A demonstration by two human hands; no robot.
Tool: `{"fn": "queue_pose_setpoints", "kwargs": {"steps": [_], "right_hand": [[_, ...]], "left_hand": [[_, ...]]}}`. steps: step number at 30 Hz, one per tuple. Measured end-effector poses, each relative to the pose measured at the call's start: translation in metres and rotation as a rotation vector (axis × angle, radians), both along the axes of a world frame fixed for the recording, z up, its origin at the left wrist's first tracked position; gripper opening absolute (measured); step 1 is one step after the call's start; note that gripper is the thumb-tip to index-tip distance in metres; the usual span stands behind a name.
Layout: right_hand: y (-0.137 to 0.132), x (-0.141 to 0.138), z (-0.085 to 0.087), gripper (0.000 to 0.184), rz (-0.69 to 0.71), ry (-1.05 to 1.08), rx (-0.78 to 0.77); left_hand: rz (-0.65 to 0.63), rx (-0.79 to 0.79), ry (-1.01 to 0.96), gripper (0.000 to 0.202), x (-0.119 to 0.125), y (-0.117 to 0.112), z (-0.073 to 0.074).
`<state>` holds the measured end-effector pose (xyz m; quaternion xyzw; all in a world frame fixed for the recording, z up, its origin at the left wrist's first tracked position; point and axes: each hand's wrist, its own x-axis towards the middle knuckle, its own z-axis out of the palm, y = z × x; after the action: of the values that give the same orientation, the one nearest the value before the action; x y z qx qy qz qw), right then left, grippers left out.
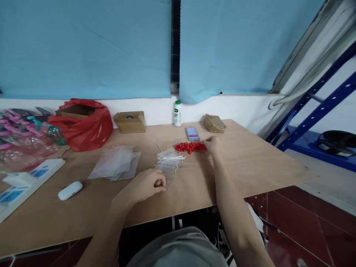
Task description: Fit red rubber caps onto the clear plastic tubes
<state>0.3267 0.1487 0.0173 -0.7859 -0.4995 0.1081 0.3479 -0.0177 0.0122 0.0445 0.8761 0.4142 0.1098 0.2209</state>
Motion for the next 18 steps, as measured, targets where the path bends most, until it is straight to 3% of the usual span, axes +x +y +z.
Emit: {"fn": "queue_pose_setpoints", "kwargs": {"steps": [11, 15, 18], "right_hand": [[-0.007, -0.004, 0.009, 0.021, -0.027, 0.045, 0.097], [-0.011, -0.009, 0.018, 0.017, -0.030, 0.073, 0.220], [-0.017, -0.016, 0.027, 0.018, 0.056, 0.205, 0.358]], "left_hand": [[-0.047, -0.031, 0.011, 0.009, 0.003, -0.007, 0.004], [-0.025, -0.055, -0.034, 0.009, 0.004, -0.009, 0.009], [-0.020, -0.010, -0.141, 0.013, 0.003, -0.010, 0.012]]}}
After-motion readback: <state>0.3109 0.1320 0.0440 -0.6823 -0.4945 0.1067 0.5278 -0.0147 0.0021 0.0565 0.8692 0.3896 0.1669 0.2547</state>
